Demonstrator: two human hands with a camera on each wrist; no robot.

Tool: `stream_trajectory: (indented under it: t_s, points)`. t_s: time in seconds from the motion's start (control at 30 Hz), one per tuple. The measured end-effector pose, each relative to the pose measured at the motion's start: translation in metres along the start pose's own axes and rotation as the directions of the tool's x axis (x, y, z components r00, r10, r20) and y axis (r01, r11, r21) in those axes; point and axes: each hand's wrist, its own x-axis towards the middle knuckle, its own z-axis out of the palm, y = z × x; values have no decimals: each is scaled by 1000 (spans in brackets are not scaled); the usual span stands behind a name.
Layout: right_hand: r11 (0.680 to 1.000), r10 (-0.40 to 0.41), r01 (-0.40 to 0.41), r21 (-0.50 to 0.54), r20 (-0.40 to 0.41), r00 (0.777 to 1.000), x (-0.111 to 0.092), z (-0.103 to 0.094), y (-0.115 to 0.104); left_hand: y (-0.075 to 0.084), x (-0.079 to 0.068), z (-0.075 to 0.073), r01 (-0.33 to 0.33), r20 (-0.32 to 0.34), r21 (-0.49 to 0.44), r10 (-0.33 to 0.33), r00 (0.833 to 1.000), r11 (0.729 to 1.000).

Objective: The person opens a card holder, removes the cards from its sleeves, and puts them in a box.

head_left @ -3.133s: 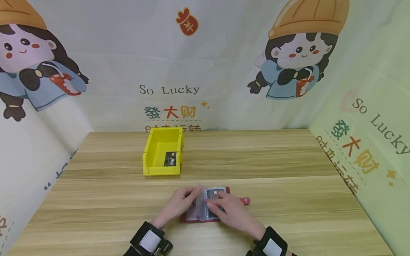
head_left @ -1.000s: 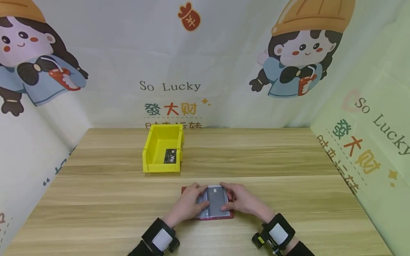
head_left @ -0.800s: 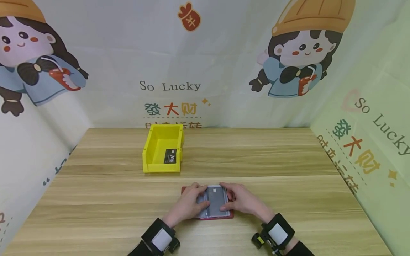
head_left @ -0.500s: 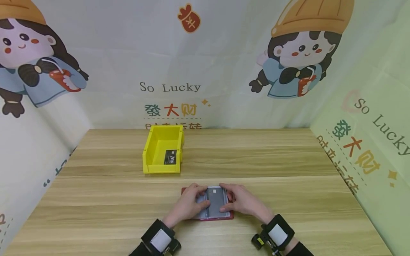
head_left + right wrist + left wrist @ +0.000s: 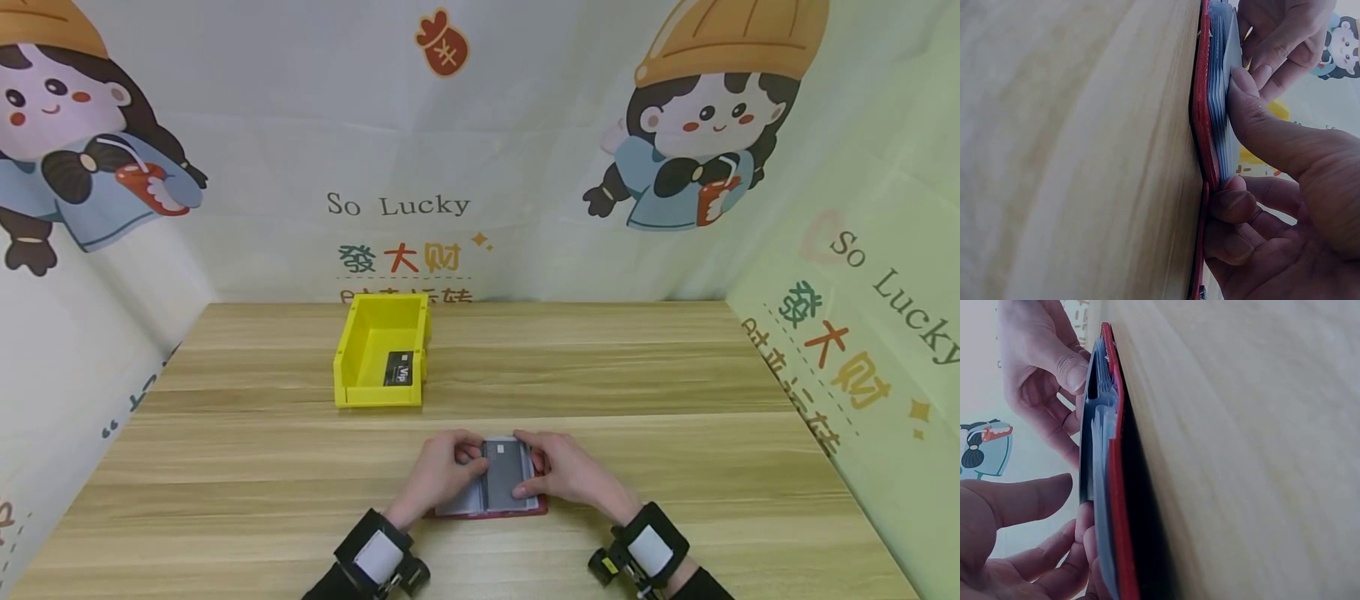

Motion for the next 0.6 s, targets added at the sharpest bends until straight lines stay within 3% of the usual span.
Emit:
stream_trajectory:
  t_s: [0.33, 0.6]
  points:
    - [1000, 3, -3, -3, 7, 1000, 0, 0, 1, 1, 3, 1, 71, -8, -56, -71, 997, 996]
    - [1000, -7, 7, -1, 5, 1000, 0, 0, 1, -1, 6, 0, 91, 5, -39, -91, 996, 995]
